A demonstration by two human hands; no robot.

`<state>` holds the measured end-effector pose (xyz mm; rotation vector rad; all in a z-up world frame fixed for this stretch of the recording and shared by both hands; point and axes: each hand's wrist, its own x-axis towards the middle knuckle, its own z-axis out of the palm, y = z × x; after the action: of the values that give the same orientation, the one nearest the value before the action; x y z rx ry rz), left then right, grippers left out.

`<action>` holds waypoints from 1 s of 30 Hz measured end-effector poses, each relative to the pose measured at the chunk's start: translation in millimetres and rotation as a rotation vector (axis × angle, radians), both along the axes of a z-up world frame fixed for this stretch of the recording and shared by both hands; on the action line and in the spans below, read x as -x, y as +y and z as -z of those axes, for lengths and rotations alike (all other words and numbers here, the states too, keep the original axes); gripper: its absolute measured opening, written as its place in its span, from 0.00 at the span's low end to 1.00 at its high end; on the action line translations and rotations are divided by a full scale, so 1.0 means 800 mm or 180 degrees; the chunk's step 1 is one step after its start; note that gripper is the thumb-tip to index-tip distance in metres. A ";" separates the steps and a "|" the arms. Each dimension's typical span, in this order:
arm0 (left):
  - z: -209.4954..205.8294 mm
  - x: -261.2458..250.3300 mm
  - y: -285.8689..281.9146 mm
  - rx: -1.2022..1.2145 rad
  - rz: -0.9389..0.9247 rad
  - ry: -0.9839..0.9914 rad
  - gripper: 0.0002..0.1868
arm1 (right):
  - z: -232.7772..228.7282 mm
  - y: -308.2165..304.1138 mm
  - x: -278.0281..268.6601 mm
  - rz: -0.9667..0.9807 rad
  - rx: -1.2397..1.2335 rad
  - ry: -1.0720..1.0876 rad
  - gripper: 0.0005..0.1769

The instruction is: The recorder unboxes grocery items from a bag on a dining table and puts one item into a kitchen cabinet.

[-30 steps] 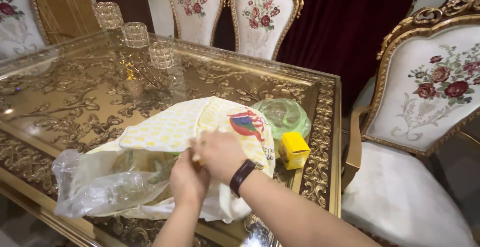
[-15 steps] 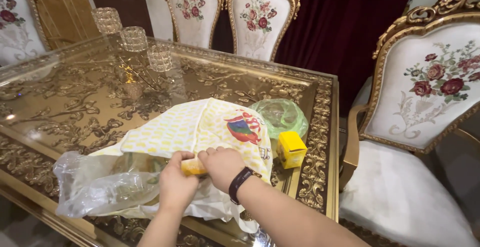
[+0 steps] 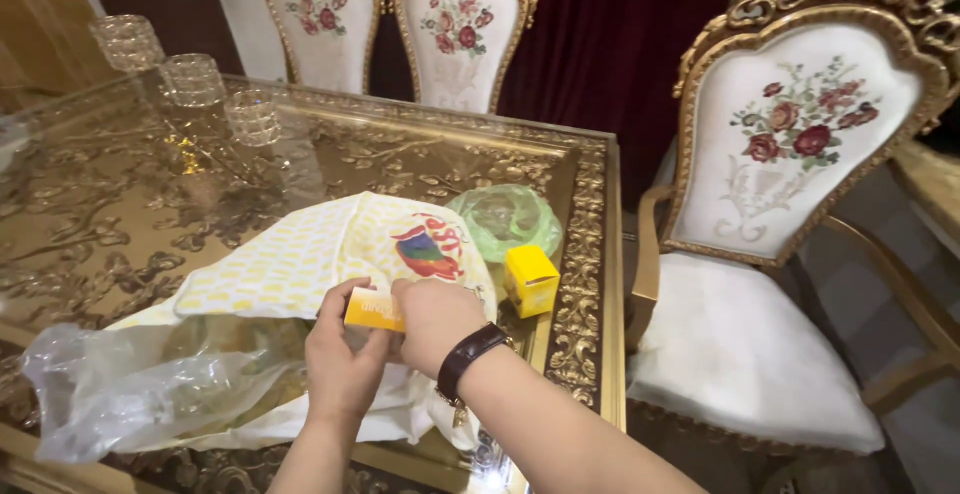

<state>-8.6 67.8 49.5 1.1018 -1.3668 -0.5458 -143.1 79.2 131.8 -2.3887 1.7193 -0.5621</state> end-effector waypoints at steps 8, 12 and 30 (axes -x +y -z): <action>-0.045 0.051 0.027 0.0801 0.0295 -0.0369 0.32 | -0.007 0.019 0.049 0.0337 0.0007 0.0206 0.15; -0.042 0.074 0.037 0.0873 0.0546 -0.1435 0.30 | 0.024 0.034 0.087 0.0522 -0.0065 0.0198 0.11; 0.040 0.124 0.080 -0.0626 0.0525 -0.3124 0.41 | 0.169 0.064 0.180 0.1026 -0.0202 0.0396 0.10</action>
<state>-107.6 132.0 17.7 1.5127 -2.2979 -0.2417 -287.3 130.4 -3.2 -2.1578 2.1606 -0.3962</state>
